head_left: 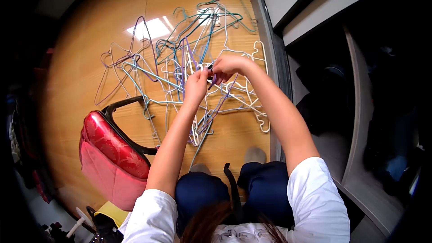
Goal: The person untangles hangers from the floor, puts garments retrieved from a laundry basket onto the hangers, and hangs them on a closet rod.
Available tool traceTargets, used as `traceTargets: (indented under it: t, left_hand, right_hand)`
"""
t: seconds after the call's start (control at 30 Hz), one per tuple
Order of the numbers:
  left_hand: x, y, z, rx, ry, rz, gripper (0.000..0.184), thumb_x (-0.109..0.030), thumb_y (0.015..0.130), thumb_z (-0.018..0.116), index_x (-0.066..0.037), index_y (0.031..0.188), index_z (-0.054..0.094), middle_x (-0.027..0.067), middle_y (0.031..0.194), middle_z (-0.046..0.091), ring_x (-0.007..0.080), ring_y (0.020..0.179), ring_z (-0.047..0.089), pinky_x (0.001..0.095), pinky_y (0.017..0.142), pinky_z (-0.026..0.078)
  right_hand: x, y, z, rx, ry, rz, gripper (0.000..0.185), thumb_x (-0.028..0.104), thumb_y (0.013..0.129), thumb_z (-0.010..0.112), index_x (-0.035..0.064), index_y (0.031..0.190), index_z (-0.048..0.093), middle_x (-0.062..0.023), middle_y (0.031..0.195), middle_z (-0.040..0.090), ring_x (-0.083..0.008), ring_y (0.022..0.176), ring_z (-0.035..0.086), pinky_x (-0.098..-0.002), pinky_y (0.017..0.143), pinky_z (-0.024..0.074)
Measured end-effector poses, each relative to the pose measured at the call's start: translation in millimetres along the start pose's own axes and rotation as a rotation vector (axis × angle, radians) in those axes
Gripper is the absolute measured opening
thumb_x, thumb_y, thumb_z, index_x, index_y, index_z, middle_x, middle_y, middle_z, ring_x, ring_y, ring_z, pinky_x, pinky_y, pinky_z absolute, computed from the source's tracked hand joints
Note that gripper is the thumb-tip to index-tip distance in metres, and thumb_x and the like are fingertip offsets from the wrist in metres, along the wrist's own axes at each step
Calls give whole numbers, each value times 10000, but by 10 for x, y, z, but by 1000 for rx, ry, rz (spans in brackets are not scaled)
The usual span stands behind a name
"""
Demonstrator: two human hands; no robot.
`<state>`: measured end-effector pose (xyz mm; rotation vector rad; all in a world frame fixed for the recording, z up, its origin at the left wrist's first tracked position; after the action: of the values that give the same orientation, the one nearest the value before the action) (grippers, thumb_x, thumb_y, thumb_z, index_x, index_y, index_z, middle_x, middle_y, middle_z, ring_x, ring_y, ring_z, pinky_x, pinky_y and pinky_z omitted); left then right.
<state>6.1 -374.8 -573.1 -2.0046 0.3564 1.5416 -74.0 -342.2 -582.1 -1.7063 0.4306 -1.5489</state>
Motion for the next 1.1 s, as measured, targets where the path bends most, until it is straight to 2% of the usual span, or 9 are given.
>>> traceTargets:
  t: [0.17, 0.43, 0.47, 0.53, 0.6, 0.67, 0.8, 0.97, 1.1]
  left_hand:
    - [-223, -42, -310, -6, 281, -149, 409, -343, 845, 462, 32, 750, 596, 54, 693, 593, 109, 663, 537, 218, 634, 401]
    - [-237, -200, -498, -74, -269, -169, 273, -241, 843, 482, -10, 720, 562, 41, 652, 564, 105, 618, 519, 222, 628, 396]
    - [-275, -226, -527, -145, -309, -146, 255, -220, 843, 476, -14, 714, 553, 42, 652, 561, 110, 617, 520, 228, 627, 401]
    - [-370, -274, -659, -258, -356, -109, 202, -163, 841, 455, -27, 719, 539, 46, 646, 550, 117, 599, 513, 241, 619, 414]
    - [-496, -346, -775, -293, -391, -115, 227, -196, 861, 445, -20, 738, 518, 13, 583, 492, 88, 528, 445, 204, 517, 354]
    - [-663, -407, -860, -311, -432, -50, 225, -202, 865, 434, -38, 724, 497, -9, 545, 442, 74, 473, 403, 203, 470, 332]
    - [-926, -522, -1015, -411, 13, 109, 258, -209, 863, 412, -5, 731, 500, 65, 541, 470, 168, 487, 444, 297, 478, 345]
    - [-1045, -761, -957, -529, 444, 171, 263, -197, 853, 388, 17, 782, 522, 195, 664, 543, 358, 623, 514, 404, 532, 361]
    - [-985, -744, -1254, -554, 42, 250, 231, -186, 860, 412, -12, 729, 492, 24, 557, 458, 122, 491, 413, 276, 454, 305]
  right_hand:
    - [628, -136, 205, -77, -567, -165, 245, 105, 785, 392, -10, 730, 602, -109, 674, 620, -152, 601, 595, -262, 564, 464]
    - [796, -156, 60, 29, -15, -429, 205, 91, 794, 434, 5, 922, 568, -34, 737, 588, -74, 655, 531, -192, 588, 426]
    - [679, -141, -192, -113, 148, -446, 254, 107, 762, 473, 11, 985, 549, -44, 778, 585, -90, 684, 533, -211, 617, 433]
    - [-190, -49, -1372, -1080, -154, -336, 347, 182, 702, 550, 15, 1005, 544, -84, 816, 593, -165, 723, 564, -270, 656, 448]
    - [-770, -297, -1480, -1319, -233, -66, 384, 181, 665, 543, 27, 1016, 540, -171, 922, 586, -294, 866, 557, -312, 758, 437]
    - [-1296, -198, -1527, -1264, -418, 153, 325, 206, 640, 589, 26, 911, 590, -163, 845, 602, -271, 798, 579, -314, 687, 452]
    - [-2314, 351, -982, -396, -179, 425, 267, 241, 637, 632, 29, 797, 600, -96, 673, 606, -176, 554, 568, -287, 505, 431]
    - [-2065, 242, -835, -401, -284, 347, 148, 171, 697, 581, 32, 653, 553, -73, 561, 563, -113, 379, 464, -246, 351, 337]
    - [-1257, -121, -1177, -531, -22, 175, 150, 164, 745, 532, 45, 655, 532, -9, 480, 477, -91, 364, 408, -230, 348, 320]
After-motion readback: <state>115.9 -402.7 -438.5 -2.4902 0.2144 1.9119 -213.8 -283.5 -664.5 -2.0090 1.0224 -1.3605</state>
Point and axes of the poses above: each hand's wrist, its own y-axis towards the middle knuckle, its own z-axis out of the palm, x = y × z, the point moved 10 cm from there along y, towards the middle knuckle
